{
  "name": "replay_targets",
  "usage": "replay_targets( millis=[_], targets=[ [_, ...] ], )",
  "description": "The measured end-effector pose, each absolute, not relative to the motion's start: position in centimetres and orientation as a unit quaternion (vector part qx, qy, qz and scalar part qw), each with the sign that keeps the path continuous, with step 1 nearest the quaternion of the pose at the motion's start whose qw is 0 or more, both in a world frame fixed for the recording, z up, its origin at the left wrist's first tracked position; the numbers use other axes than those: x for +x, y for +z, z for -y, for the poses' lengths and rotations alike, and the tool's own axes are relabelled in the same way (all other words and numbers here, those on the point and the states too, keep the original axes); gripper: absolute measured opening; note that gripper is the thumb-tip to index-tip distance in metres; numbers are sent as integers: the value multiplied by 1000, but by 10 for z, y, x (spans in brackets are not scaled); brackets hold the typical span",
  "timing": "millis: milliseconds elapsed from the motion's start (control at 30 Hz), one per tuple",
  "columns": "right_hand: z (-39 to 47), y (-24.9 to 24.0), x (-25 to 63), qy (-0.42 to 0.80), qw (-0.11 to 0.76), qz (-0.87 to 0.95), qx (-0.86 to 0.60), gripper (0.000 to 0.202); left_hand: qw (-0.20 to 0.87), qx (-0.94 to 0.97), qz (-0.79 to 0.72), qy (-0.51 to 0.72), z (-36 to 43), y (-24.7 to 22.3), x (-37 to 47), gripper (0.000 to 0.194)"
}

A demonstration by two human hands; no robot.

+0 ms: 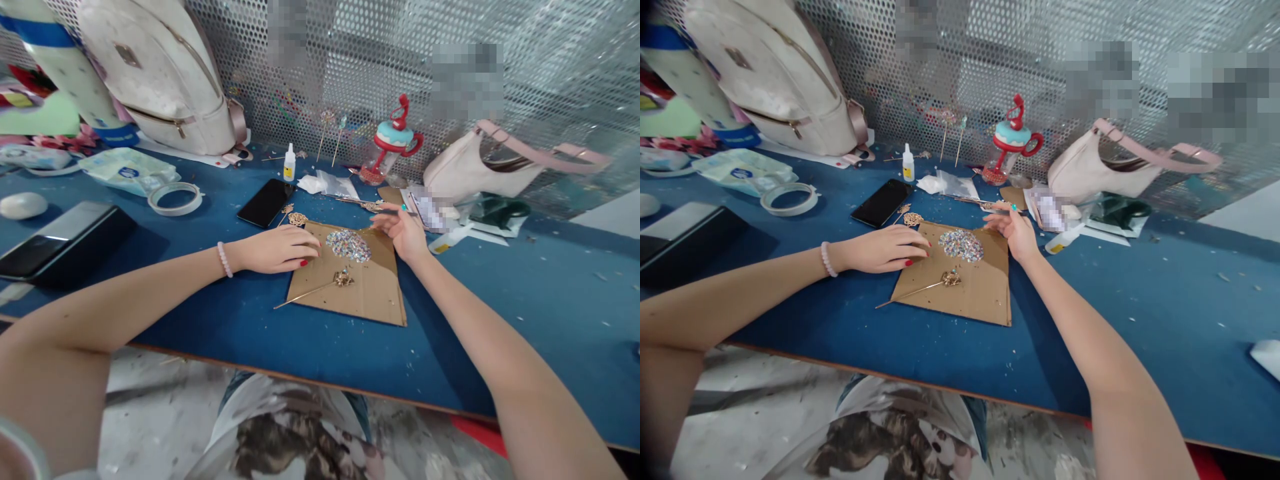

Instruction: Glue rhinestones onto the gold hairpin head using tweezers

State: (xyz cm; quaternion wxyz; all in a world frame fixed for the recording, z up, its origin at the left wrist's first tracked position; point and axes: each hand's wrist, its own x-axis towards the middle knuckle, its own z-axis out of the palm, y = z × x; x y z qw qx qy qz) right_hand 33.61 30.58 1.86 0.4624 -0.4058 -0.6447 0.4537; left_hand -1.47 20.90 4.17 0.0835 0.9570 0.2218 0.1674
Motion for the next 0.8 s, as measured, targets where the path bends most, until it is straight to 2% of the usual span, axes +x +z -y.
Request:
replay_targets(
  millis=[433, 800],
  targets=[
    [-308, 23, 339, 517, 448, 619, -386, 43, 91, 955, -233, 160, -208, 43, -14, 34],
    [-300, 14, 353, 437, 463, 637, -434, 36, 69, 963, -212, 152, -211, 39, -15, 29]
  ],
)
